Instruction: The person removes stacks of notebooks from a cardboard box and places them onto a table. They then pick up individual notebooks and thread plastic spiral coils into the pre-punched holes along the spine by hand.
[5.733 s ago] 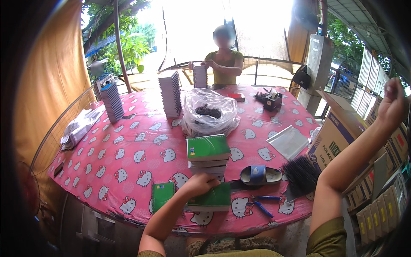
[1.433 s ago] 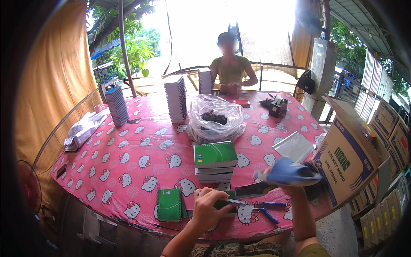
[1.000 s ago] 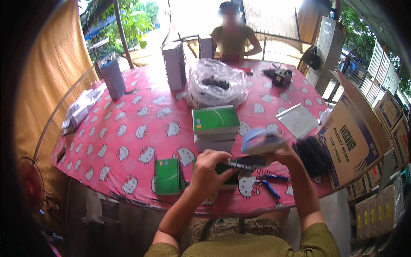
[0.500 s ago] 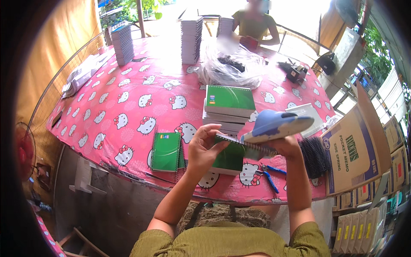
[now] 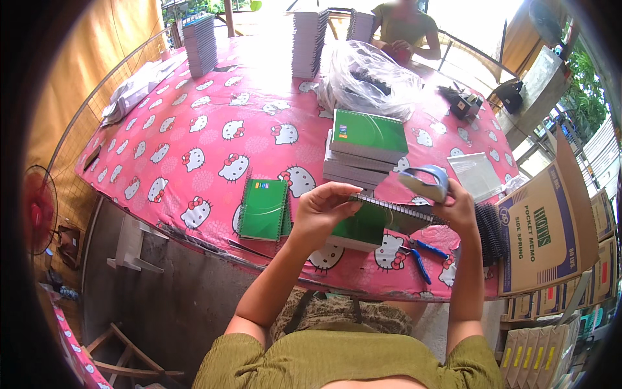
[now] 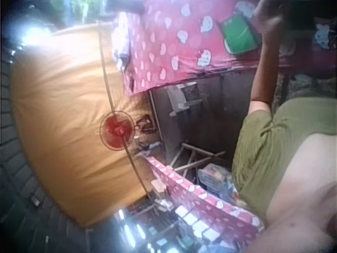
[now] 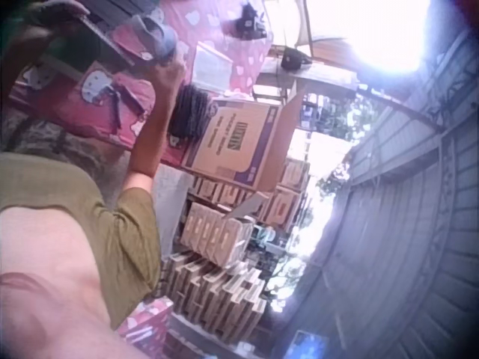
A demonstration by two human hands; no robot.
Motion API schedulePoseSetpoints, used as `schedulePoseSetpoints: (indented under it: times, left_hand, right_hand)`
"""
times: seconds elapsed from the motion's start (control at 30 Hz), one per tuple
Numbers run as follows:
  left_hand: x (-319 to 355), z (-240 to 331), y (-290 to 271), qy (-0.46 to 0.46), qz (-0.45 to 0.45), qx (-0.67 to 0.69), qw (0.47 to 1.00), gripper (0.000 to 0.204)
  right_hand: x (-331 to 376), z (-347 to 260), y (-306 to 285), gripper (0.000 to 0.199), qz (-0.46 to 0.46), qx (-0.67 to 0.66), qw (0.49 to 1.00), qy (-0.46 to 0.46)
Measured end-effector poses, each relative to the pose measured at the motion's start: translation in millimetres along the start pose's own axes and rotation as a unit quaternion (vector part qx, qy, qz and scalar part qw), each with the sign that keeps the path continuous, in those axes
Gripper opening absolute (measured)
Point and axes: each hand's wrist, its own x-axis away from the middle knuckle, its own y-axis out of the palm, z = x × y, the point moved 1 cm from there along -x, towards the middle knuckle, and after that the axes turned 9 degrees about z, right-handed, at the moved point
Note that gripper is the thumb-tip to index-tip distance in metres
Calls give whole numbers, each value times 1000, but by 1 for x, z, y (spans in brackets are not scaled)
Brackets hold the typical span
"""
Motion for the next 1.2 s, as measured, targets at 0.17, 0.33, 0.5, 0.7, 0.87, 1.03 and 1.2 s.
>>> schedulePoseSetpoints:
  times: [0.17, 0.33, 0.5, 0.7, 0.87, 1.03, 1.2]
  left_hand:
    - [-4, 1, 10, 103, -54, -10, 993, 26]
    - [35, 63, 20, 475, 10, -215, 853, 23]
    - [56, 11, 13, 420, -41, -351, 836, 23]
    - [62, -7, 18, 393, -11, -337, 856, 27]
    - [61, -1, 17, 389, -30, -345, 854, 28]
    - [65, 0, 12, 428, -46, -346, 834, 27]
    - [63, 10, -2, 470, 36, -325, 820, 22]
  right_hand:
    - [43, 71, 7, 67, 27, 277, 958, 67]
    - [103, 24, 4, 81, 2, 254, 966, -44]
    - [159, 7, 19, 61, -45, 188, 981, 34]
    - [142, -84, -7, 49, -54, -94, 994, -13]
    - [134, -108, 4, 50, -20, -68, 990, -119]
    - [137, -88, 13, 40, -248, -484, 784, 300]
    - [138, -104, 10, 39, -211, -460, 826, 247]
